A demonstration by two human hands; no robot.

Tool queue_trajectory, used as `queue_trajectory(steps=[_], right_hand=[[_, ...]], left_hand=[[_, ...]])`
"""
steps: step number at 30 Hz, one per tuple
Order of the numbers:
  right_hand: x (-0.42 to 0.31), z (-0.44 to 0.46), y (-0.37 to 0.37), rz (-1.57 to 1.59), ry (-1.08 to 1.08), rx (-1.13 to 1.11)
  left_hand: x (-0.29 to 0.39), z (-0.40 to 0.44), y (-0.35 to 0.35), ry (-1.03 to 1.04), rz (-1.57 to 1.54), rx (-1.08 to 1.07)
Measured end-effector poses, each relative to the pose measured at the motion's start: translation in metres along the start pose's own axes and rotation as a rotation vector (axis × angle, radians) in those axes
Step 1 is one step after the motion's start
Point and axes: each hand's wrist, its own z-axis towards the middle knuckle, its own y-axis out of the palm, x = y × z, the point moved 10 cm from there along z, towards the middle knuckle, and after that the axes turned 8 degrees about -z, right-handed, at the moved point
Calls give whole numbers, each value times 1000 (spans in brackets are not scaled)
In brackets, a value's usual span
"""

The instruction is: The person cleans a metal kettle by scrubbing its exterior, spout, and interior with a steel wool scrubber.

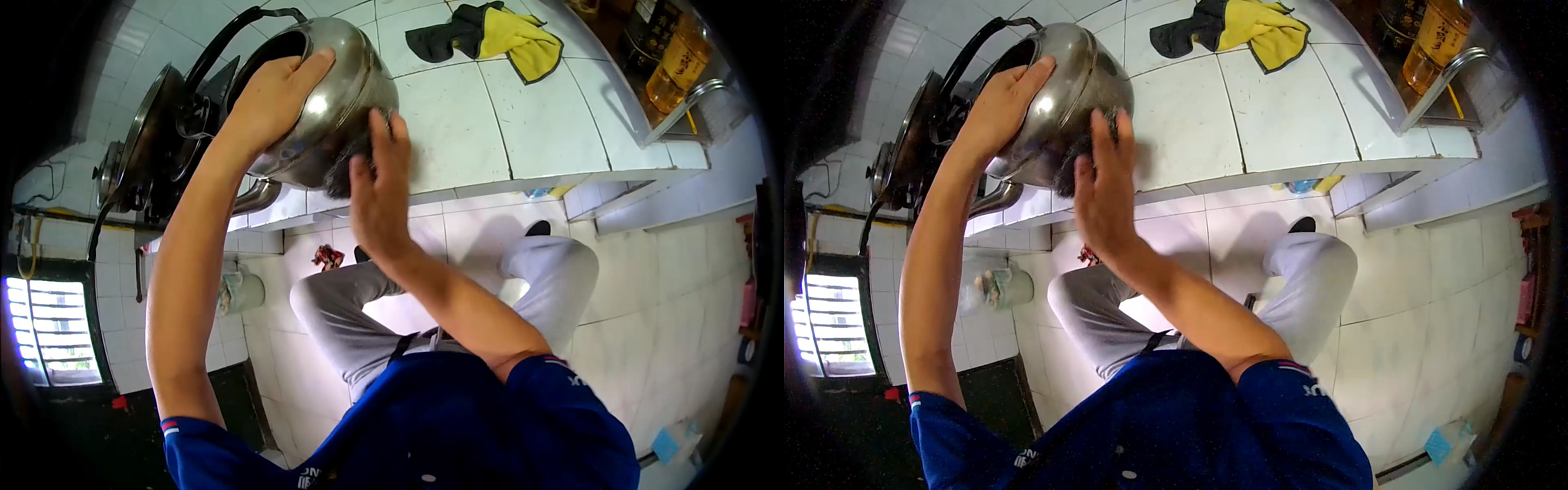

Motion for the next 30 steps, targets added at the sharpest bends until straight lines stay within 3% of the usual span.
queue_trajectory(steps=[2, 4, 6, 8, 9, 10, 12, 14, 15, 16, 19, 20, 22, 23, 24, 26, 28, 29, 30], right_hand=[[0, 13, 7, -14, -32, 96], [18, 64, 12, 129, 40, 51], [43, 99, 9, 269, 262, 94], [19, 75, 7, 109, -70, 118], [15, 51, 11, 74, 18, 84], [-1, 22, 13, 14, -105, 125], [8, 33, 17, 22, -123, 165], [31, 97, 13, 205, 135, 9], [60, 112, 31, 410, 427, -122], [62, 103, 31, 403, 419, -123], [20, 36, 14, 45, -65, 77], [1, 16, 12, 96, -110, 91], [26, 52, 19, 57, 15, 105], [33, 80, 15, 236, 120, 37], [57, 102, 29, 422, 397, -80], [40, 89, 17, 258, 228, 10], [14, 33, 12, 125, -50, 14], [8, 9, 21, 193, -38, 3], [-3, 13, 19, 47, -96, 9]], left_hand=[[7, -1, -4, 82, 63, 41], [5, -4, -1, -22, -71, -1], [-6, -2, 4, -93, -167, -31], [-7, 3, -1, -52, -104, -11], [-9, 7, -2, -21, -34, -2], [-10, 12, -5, 52, 13, 38], [-7, 11, -5, 67, -1, 17], [-8, 10, -3, 68, -18, -12], [-12, 6, -1, -39, -51, -33], [-13, 5, 0, -34, -60, -29], [-1, 5, -4, 64, -8, 19], [-1, 6, -7, 65, -13, 29], [-5, 10, -6, 90, 36, 24], [-3, 11, -7, 168, 65, 40], [-3, 5, -2, 65, -25, -34], [-19, 15, 3, -3, -73, -52], [-9, 14, -1, 141, 35, 5], [-11, 16, 0, 137, 35, -18], [-9, 17, -3, 137, 34, -15]])
